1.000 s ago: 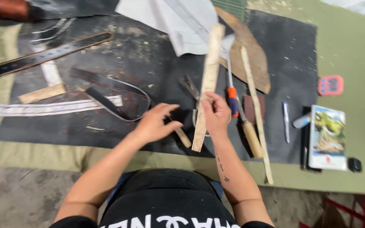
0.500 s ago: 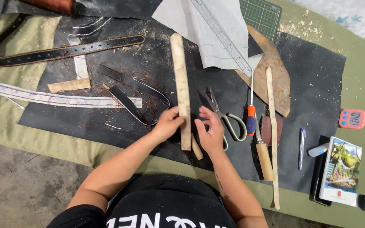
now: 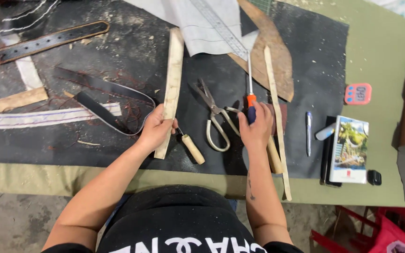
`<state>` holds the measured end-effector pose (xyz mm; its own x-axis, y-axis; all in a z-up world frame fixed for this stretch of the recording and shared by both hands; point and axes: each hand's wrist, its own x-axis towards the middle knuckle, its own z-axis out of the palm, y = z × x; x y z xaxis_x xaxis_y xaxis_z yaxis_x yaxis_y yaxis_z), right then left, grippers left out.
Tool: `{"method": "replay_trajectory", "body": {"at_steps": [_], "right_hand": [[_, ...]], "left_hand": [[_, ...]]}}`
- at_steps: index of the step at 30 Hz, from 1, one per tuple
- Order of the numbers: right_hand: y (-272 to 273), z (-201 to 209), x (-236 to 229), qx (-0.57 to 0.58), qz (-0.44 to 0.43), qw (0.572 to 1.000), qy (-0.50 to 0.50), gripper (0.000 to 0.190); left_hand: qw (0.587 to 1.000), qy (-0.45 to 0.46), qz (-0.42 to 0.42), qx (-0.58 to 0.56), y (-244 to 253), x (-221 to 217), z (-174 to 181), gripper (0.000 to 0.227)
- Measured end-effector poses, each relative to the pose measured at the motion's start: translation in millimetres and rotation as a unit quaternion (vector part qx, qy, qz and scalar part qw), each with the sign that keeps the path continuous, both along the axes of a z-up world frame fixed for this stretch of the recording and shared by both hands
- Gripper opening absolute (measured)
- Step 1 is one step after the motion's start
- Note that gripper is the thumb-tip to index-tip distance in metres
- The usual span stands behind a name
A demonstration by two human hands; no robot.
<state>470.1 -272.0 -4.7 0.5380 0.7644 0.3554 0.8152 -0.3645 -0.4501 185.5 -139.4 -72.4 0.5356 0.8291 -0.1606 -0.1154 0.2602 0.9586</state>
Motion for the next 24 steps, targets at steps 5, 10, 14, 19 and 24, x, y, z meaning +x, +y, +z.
{"method": "replay_trajectory", "body": {"at_steps": [5,10,14,19,24], "right_hand": [[6.3,-9.4,21.4,-0.003,-0.033,0.999,0.006,0.047],[5.1,-32.6,39.4,-0.004,-0.081,0.994,0.068,0.044],[1.1,-45.7,43.6,0.023,-0.089,0.993,0.079,0.044],[-8.4,-31.1,50.1,0.013,-0.080,0.986,0.144,0.041],[-48.6,-3.7,79.5,-0.027,-0.103,0.989,0.103,0.034]], "left_hand": [[0.999,0.019,0.001,0.029,1.7,1.9,5.2,0.034],[0.998,0.032,0.008,0.059,1.7,3.7,9.2,0.051],[0.995,0.056,0.009,0.084,-1.9,1.4,28.6,0.064],[0.994,0.068,0.008,0.088,-2.7,1.6,35.1,0.067],[0.993,0.088,0.021,0.072,-7.8,3.5,38.7,0.066]]}}
